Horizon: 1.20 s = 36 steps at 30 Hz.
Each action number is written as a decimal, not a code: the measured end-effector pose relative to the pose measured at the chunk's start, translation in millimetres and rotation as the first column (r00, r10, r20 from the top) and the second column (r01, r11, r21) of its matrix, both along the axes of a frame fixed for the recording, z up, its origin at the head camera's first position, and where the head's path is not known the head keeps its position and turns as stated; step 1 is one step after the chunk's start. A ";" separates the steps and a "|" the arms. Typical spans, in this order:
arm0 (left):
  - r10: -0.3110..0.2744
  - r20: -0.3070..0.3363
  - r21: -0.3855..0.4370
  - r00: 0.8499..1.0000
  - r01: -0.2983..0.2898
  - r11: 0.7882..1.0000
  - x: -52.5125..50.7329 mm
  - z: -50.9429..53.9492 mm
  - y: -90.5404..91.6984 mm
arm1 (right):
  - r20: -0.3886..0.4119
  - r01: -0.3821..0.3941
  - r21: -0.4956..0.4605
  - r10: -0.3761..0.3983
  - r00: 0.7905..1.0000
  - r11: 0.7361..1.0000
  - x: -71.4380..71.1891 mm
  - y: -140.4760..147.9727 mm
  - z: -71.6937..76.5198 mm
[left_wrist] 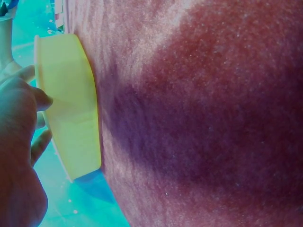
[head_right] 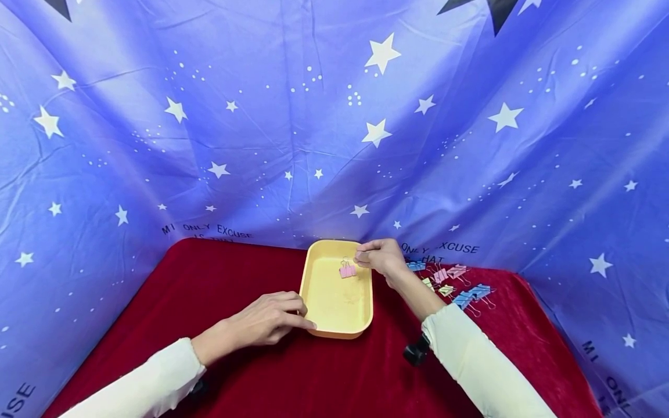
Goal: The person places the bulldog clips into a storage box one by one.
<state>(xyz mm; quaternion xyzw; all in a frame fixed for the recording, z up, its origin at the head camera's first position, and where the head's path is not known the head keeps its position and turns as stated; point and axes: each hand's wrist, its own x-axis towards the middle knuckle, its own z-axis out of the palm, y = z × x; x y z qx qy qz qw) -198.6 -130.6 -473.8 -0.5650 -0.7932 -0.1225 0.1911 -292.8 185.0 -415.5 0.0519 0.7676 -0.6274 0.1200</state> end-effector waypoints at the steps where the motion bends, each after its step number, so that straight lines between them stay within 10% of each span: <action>1: -0.001 -0.003 0.002 1.000 0.001 1.000 0.0 -0.1 0.1 | 0.000 0.001 -0.002 -0.001 1.000 1.000 0.8 1.4 -0.2; 36: 0.018 -0.007 -0.018 1.000 -0.018 1.000 1.9 1.1 1.7 | 0.035 0.016 -0.138 -0.012 0.999 0.990 20.7 63.6 -8.7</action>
